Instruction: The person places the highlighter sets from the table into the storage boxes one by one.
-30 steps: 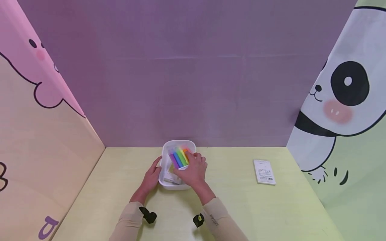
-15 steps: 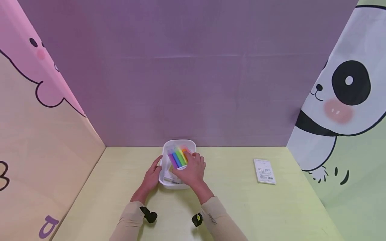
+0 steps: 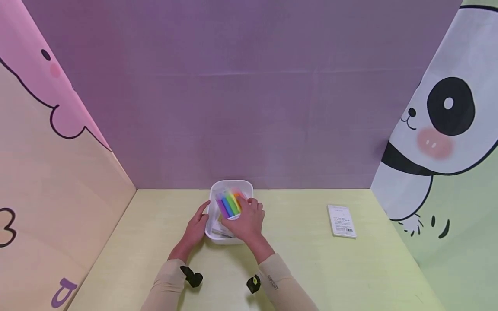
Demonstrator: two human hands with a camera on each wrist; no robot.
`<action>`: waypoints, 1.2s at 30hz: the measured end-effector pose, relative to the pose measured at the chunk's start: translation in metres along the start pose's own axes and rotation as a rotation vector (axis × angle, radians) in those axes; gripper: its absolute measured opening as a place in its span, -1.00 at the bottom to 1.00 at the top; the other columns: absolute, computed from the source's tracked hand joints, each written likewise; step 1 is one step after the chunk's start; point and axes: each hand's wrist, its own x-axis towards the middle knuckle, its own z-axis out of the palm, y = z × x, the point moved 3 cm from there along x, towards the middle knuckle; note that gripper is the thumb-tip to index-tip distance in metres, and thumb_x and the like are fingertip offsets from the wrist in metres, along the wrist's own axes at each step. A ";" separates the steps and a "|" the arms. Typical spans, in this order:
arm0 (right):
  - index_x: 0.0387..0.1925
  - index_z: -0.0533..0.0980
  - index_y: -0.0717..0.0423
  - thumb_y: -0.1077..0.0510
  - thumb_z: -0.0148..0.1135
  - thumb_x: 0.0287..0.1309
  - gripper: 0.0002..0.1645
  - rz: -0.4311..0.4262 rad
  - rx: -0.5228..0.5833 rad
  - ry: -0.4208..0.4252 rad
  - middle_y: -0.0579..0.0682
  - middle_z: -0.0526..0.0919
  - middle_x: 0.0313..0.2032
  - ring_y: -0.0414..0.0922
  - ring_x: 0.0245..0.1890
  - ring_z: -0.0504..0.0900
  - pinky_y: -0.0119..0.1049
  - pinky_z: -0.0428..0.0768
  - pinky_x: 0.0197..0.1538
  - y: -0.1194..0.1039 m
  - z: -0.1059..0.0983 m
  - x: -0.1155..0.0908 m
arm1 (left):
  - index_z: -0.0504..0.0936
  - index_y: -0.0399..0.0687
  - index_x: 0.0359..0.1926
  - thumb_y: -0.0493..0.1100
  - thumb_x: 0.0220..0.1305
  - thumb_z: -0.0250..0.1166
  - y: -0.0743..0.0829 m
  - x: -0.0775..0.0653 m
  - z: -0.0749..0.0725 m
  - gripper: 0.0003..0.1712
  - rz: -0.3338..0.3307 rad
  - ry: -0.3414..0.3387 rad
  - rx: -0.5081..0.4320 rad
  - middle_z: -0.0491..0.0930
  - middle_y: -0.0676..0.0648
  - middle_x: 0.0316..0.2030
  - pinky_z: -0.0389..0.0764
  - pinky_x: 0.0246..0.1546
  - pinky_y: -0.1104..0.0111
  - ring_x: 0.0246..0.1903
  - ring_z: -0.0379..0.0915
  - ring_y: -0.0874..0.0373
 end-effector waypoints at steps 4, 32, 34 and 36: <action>0.25 0.43 -0.16 -0.32 0.35 -0.25 -0.08 -0.003 -0.009 -0.001 0.05 0.40 -0.06 0.00 -0.10 0.31 -0.10 0.32 -0.11 0.001 0.001 0.000 | 0.23 0.30 0.44 -0.07 0.48 -0.08 0.001 0.000 0.000 -0.46 0.002 0.007 -0.003 0.56 -0.22 0.03 0.22 0.22 -0.08 0.04 0.37 -0.11; 0.19 0.43 0.16 -0.14 0.29 0.07 -0.28 0.012 0.087 0.057 0.22 0.39 0.18 0.16 0.14 0.37 0.12 0.33 0.14 0.035 0.017 0.007 | 0.22 0.27 0.44 -0.08 0.48 -0.09 -0.017 0.017 0.011 -0.46 0.023 -0.013 -0.050 0.50 -0.28 0.14 0.25 0.21 -0.08 0.07 0.37 -0.14; 0.18 0.44 0.16 -0.12 0.30 0.09 -0.31 0.019 0.083 0.061 0.20 0.41 0.16 0.14 0.12 0.39 0.11 0.34 0.13 0.038 0.018 0.010 | 0.22 0.26 0.44 -0.08 0.48 -0.09 -0.018 0.020 0.011 -0.46 0.027 -0.015 -0.052 0.49 -0.28 0.14 0.24 0.22 -0.10 0.08 0.36 -0.15; 0.17 0.45 0.17 -0.10 0.30 0.09 -0.32 0.029 0.084 0.069 0.18 0.44 0.14 0.13 0.11 0.40 0.10 0.36 0.11 0.042 0.018 0.012 | 0.22 0.26 0.44 -0.07 0.49 -0.09 -0.020 0.023 0.011 -0.46 0.026 -0.024 -0.053 0.50 -0.28 0.13 0.22 0.23 -0.11 0.09 0.36 -0.15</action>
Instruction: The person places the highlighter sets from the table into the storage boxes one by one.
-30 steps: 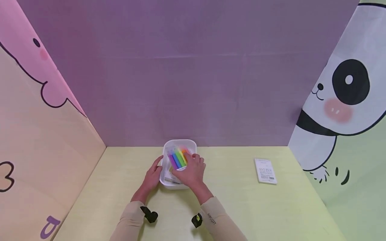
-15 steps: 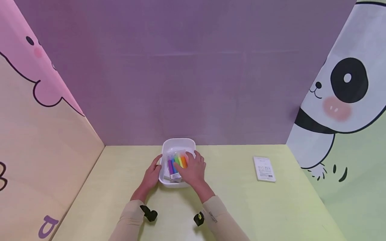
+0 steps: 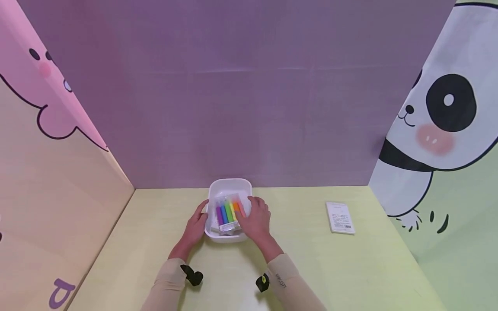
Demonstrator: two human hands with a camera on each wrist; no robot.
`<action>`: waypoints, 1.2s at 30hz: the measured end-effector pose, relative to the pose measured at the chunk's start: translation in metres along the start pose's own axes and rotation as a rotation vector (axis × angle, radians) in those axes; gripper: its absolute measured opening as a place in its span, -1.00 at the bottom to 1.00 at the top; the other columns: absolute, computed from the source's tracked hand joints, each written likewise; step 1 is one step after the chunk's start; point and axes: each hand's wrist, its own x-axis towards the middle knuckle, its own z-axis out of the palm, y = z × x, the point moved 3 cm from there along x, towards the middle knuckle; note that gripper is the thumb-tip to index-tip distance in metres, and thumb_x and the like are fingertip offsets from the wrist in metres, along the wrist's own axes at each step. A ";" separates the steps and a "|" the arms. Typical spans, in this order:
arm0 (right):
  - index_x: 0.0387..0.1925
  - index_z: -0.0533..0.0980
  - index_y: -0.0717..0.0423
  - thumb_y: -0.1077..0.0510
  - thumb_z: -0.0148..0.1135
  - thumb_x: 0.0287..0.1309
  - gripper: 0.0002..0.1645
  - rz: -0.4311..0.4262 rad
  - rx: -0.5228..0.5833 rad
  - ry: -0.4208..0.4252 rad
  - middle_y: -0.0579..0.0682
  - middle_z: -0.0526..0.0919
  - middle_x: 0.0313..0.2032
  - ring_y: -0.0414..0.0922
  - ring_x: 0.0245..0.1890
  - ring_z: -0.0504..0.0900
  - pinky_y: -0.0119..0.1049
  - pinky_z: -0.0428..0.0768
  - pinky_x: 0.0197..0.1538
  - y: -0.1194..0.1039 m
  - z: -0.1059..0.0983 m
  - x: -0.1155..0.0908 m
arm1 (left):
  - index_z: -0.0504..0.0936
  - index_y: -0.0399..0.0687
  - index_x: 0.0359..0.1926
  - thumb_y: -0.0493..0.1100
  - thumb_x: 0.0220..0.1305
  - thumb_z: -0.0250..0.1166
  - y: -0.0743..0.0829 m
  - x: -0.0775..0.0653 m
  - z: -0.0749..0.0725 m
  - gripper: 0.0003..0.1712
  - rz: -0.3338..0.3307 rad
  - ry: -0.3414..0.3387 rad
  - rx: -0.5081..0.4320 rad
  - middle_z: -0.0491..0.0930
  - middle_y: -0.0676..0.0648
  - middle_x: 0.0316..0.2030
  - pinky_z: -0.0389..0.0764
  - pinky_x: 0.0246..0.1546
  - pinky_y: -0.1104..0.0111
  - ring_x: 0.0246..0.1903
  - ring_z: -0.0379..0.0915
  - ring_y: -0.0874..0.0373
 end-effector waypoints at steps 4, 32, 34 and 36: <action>0.18 0.45 0.18 -0.10 0.29 0.11 -0.32 0.011 0.020 0.009 0.18 0.46 0.12 0.14 0.10 0.42 0.12 0.37 0.09 0.008 -0.006 0.002 | 0.22 0.28 0.44 -0.05 0.49 -0.09 -0.001 0.001 -0.001 -0.46 -0.005 -0.002 -0.006 0.50 -0.27 0.13 0.22 0.23 -0.11 0.10 0.35 -0.14; 0.08 0.51 0.19 -0.03 0.31 0.10 -0.43 0.008 0.020 0.032 0.19 0.48 0.09 0.20 0.07 0.46 0.14 0.38 0.09 0.057 -0.035 0.007 | 0.19 0.27 0.45 -0.05 0.49 -0.11 -0.002 0.001 -0.003 -0.46 -0.027 -0.006 0.005 0.51 -0.29 0.06 0.23 0.22 -0.09 0.05 0.37 -0.15; 0.07 0.51 0.20 -0.01 0.31 0.08 -0.45 -0.003 0.019 0.039 0.20 0.49 0.08 0.21 0.06 0.47 0.16 0.39 0.07 0.060 -0.038 0.006 | 0.18 0.27 0.46 -0.05 0.49 -0.12 -0.002 0.001 -0.003 -0.45 -0.035 -0.011 0.000 0.51 -0.30 0.07 0.24 0.22 -0.09 0.05 0.38 -0.15; 0.06 0.52 0.20 -0.01 0.31 0.07 -0.45 -0.007 0.018 0.043 0.22 0.49 0.07 0.22 0.05 0.47 0.15 0.40 0.07 0.062 -0.039 0.006 | 0.18 0.27 0.46 -0.05 0.49 -0.12 -0.001 0.001 -0.003 -0.45 -0.036 -0.010 -0.002 0.51 -0.30 0.07 0.24 0.22 -0.10 0.05 0.38 -0.15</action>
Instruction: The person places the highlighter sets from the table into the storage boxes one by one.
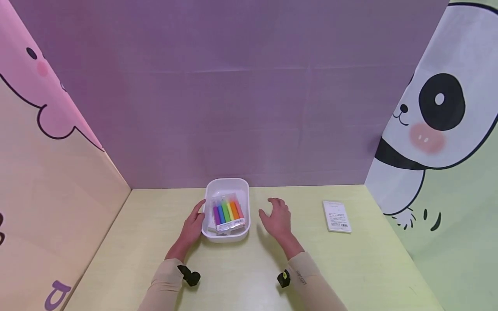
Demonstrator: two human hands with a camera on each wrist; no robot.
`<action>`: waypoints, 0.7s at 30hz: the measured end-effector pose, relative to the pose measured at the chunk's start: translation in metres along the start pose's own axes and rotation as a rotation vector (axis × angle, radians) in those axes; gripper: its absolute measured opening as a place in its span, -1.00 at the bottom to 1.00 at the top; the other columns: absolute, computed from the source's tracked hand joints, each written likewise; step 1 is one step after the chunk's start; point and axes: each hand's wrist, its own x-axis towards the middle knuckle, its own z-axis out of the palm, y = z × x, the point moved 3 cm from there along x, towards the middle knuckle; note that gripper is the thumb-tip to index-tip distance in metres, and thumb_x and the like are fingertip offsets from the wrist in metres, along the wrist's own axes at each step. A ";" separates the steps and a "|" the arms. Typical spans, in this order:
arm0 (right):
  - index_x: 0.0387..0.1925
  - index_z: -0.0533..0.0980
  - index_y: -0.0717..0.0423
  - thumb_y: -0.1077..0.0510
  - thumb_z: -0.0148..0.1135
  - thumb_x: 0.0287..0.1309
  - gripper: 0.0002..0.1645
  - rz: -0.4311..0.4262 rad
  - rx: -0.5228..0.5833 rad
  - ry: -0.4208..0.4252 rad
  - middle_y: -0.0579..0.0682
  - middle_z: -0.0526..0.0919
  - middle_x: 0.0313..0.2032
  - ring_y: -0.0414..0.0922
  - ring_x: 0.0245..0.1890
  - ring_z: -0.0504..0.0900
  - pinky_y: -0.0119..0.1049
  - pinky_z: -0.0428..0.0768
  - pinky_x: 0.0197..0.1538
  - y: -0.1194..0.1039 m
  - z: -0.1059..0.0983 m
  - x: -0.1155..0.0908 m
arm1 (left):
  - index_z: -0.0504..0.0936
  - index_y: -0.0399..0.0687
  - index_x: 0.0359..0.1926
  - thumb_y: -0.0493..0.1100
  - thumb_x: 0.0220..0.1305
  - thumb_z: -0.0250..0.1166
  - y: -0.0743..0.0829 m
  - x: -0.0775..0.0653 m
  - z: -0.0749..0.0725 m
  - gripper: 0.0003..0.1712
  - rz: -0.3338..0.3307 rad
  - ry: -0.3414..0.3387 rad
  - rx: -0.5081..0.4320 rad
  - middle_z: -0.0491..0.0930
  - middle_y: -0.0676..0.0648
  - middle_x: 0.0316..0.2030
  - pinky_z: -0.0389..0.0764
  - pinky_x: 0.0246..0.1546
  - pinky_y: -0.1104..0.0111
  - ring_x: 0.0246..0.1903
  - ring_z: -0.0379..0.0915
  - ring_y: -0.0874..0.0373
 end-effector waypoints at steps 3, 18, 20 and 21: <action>0.05 0.52 0.22 0.02 0.31 0.07 -0.46 -0.004 0.002 0.005 0.24 0.50 0.06 0.23 0.03 0.49 0.13 0.43 0.05 0.004 -0.002 0.000 | 0.18 0.28 0.46 -0.05 0.49 -0.12 0.001 -0.001 0.000 -0.45 0.002 0.006 0.003 0.51 -0.30 0.08 0.24 0.22 -0.10 0.05 0.38 -0.15; 0.07 0.52 0.19 -0.01 0.28 0.10 -0.47 0.025 0.008 -0.038 0.21 0.50 0.08 0.22 0.07 0.46 0.15 0.40 0.07 0.025 -0.013 -0.002 | 0.18 0.28 0.45 -0.03 0.49 -0.12 0.001 -0.002 -0.001 -0.46 0.013 0.014 0.022 0.51 -0.29 0.08 0.23 0.22 -0.11 0.06 0.39 -0.16; 0.07 0.52 0.18 -0.03 0.28 0.11 -0.46 0.029 0.015 -0.056 0.20 0.50 0.09 0.23 0.08 0.46 0.16 0.39 0.08 0.027 -0.015 -0.002 | 0.18 0.28 0.45 -0.03 0.49 -0.12 0.002 -0.002 -0.001 -0.46 0.013 0.015 0.024 0.52 -0.29 0.08 0.23 0.22 -0.11 0.06 0.39 -0.16; 0.08 0.52 0.18 -0.04 0.29 0.11 -0.45 0.028 0.018 -0.063 0.20 0.50 0.09 0.23 0.08 0.46 0.16 0.39 0.08 0.028 -0.016 -0.002 | 0.18 0.29 0.45 -0.02 0.49 -0.12 0.002 -0.002 -0.001 -0.46 0.012 0.015 0.023 0.52 -0.29 0.08 0.22 0.23 -0.11 0.06 0.39 -0.16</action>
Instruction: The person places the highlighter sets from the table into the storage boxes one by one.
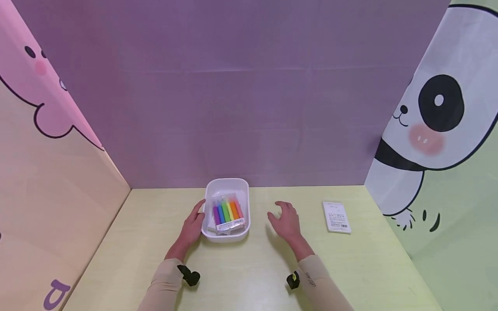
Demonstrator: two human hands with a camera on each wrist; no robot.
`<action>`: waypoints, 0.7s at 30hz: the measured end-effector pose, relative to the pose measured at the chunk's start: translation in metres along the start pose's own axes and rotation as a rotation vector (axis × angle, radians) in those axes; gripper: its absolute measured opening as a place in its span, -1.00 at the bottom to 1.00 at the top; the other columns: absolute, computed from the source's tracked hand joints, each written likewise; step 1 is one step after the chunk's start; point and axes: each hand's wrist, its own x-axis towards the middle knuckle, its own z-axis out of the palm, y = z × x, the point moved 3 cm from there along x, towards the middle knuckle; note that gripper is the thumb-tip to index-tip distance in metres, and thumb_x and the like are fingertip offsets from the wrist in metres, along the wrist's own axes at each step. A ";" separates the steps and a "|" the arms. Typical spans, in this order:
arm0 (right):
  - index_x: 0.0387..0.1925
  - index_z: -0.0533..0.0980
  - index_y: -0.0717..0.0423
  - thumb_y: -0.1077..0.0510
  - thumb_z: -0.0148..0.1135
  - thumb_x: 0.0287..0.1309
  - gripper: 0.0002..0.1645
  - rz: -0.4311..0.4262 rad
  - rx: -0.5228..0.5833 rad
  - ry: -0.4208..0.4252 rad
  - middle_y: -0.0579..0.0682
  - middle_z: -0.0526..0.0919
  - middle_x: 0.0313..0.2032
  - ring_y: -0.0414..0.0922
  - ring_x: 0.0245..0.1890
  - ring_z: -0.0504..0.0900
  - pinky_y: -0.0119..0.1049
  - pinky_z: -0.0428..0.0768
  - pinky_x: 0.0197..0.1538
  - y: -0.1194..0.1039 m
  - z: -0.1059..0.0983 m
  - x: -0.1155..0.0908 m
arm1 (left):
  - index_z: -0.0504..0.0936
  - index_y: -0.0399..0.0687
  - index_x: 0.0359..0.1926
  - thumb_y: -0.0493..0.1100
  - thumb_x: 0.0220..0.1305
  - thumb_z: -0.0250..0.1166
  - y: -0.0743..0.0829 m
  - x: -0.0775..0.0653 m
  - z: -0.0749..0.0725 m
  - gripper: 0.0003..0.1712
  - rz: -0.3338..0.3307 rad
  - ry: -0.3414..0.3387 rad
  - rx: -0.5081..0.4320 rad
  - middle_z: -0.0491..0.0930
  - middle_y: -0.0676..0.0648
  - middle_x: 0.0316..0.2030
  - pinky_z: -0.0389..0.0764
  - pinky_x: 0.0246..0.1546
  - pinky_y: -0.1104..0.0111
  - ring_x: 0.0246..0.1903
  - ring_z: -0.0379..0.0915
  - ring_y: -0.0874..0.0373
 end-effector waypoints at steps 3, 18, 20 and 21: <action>0.07 0.53 0.17 -0.06 0.29 0.12 -0.45 -0.006 0.002 -0.017 0.20 0.51 0.10 0.23 0.09 0.46 0.15 0.39 0.09 0.003 -0.002 0.000 | 0.18 0.30 0.45 -0.02 0.49 -0.11 0.000 0.000 0.001 -0.46 -0.004 -0.008 -0.007 0.52 -0.29 0.08 0.21 0.23 -0.11 0.07 0.39 -0.16; 0.00 0.57 0.20 0.01 0.30 0.14 -0.55 -0.036 -0.013 -0.042 0.14 0.57 0.03 0.19 0.06 0.51 0.09 0.43 0.08 0.019 -0.014 -0.002 | 0.17 0.32 0.46 -0.01 0.50 -0.12 0.001 -0.001 0.000 -0.46 -0.016 -0.025 -0.026 0.48 -0.28 0.14 0.14 0.27 -0.13 0.15 0.33 -0.16; -0.02 0.58 0.20 0.02 0.30 0.13 -0.56 -0.047 -0.021 -0.037 0.14 0.58 0.02 0.18 0.05 0.51 0.09 0.43 0.08 0.021 -0.016 -0.003 | 0.17 0.32 0.45 -0.01 0.50 -0.12 0.000 -0.001 0.000 -0.46 -0.013 -0.020 -0.024 0.48 -0.29 0.13 0.15 0.26 -0.13 0.13 0.34 -0.17; -0.02 0.58 0.20 0.02 0.30 0.14 -0.56 -0.047 -0.023 -0.039 0.15 0.58 0.02 0.18 0.05 0.51 0.08 0.43 0.08 0.022 -0.016 -0.003 | 0.17 0.30 0.46 -0.02 0.50 -0.12 0.000 -0.001 0.000 -0.45 -0.008 -0.018 -0.018 0.48 -0.29 0.13 0.16 0.26 -0.13 0.13 0.34 -0.17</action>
